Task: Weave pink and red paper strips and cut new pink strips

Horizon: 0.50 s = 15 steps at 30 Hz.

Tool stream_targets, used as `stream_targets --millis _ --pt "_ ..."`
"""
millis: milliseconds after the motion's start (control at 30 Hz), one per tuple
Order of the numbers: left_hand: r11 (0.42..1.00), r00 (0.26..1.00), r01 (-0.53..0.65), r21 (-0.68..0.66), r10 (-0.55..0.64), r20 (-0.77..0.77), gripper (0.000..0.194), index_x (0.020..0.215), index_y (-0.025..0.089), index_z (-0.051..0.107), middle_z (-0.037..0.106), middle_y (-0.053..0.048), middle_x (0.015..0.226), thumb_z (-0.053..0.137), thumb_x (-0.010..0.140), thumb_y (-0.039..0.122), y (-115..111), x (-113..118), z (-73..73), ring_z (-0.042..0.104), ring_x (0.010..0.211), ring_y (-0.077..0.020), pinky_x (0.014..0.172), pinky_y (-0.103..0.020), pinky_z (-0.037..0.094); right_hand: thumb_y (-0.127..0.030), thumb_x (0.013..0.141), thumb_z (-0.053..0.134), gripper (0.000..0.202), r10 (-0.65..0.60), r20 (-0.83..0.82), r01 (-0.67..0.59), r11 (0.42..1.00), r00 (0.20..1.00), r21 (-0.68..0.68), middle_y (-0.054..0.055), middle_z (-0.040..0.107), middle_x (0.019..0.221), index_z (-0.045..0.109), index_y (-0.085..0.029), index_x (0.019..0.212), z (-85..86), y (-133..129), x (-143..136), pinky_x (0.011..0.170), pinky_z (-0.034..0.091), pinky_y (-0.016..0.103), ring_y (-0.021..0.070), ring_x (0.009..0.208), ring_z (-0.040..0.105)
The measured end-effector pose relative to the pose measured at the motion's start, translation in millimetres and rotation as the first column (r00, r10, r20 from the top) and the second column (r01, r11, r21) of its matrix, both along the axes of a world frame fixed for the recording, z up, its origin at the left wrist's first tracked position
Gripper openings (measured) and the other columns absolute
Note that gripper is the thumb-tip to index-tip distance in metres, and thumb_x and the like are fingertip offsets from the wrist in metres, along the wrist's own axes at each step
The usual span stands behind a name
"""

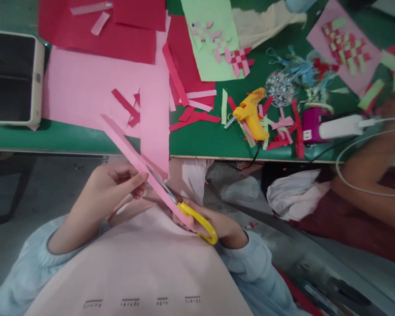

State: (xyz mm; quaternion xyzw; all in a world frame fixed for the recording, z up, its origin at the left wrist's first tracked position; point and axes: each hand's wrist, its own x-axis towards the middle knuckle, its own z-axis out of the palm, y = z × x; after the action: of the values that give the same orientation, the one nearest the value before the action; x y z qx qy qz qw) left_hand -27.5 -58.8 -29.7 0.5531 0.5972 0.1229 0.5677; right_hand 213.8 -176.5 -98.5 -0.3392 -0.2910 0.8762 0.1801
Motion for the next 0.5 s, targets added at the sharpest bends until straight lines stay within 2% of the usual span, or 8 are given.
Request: stream_targets --millis 67,100,233,300,400,500 --pt "1.000 1.000 0.009 0.003 -0.009 0.012 0.036 0.060 0.023 0.067 0.065 0.001 0.055 0.066 0.090 0.043 -1 0 -0.1 0.059 0.054 -0.0126 0.053 -0.026 0.041 -0.074 0.099 0.023 0.065 -0.013 -0.028 0.012 0.999 1.000 -0.034 0.000 0.047 0.082 0.055 -0.021 0.119 2.0 5 -4 0.074 0.050 0.027 0.0132 0.070 0.047" --pt "1.000 1.000 0.008 0.008 -0.008 0.014 0.036 0.060 0.023 0.067 0.065 0.001 0.055 0.066 0.089 0.043 -1 0 0.2 0.059 0.053 -0.0125 0.052 -0.026 0.041 -0.075 0.099 0.024 0.064 -0.021 -0.043 0.019 0.999 0.999 -0.042 -0.001 0.046 0.080 0.055 -0.021 0.116 3.6 7 -5 0.070 0.049 0.026 0.0127 0.067 0.045" --pt "1.000 1.000 -0.002 0.015 0.001 0.022 0.036 0.059 0.021 0.066 0.065 0.000 0.055 0.068 0.088 0.043 0 0 1.5 0.058 0.053 -0.0115 0.053 -0.025 0.042 -0.072 0.097 0.041 0.051 -0.069 -0.087 0.064 0.996 0.994 -0.055 -0.004 0.041 0.073 0.052 -0.022 0.104 10.6 11 -5 0.060 0.039 0.024 0.0118 0.061 0.035" --pt "1.000 1.000 -0.005 0.011 0.004 0.021 0.035 0.060 0.020 0.066 0.066 0.000 0.056 0.067 0.089 0.040 0 1 2.8 0.059 0.054 -0.0107 0.054 -0.024 0.042 -0.070 0.097 0.045 0.048 -0.082 -0.129 0.073 0.995 0.988 -0.073 -0.005 0.040 0.072 0.051 -0.022 0.100 13.7 11 -4 0.058 0.036 0.025 0.0117 0.060 0.033" --pt "1.000 1.000 -0.004 -0.009 0.004 0.010 0.031 0.062 0.018 0.067 0.066 0.001 0.058 0.065 0.089 0.034 1 3 5.7 0.059 0.055 -0.0093 0.054 -0.022 0.042 -0.067 0.100 0.039 0.048 -0.102 -0.144 0.087 0.991 0.984 -0.106 -0.005 0.039 0.072 0.049 -0.022 0.091 18.3 13 -5 0.060 0.036 0.025 0.0111 0.060 0.032" --pt "0.999 1.000 -0.019 -0.036 0.019 0.006 0.029 0.063 0.016 0.066 0.066 0.001 0.058 0.067 0.086 0.033 0 4 7.8 0.059 0.055 -0.0093 0.053 -0.021 0.042 -0.063 0.098 0.052 0.042 -0.116 -0.149 0.101 0.989 0.982 -0.107 -0.005 0.040 0.073 0.051 -0.022 0.094 21.5 15 -6 0.062 0.037 0.024 0.0105 0.061 0.032"
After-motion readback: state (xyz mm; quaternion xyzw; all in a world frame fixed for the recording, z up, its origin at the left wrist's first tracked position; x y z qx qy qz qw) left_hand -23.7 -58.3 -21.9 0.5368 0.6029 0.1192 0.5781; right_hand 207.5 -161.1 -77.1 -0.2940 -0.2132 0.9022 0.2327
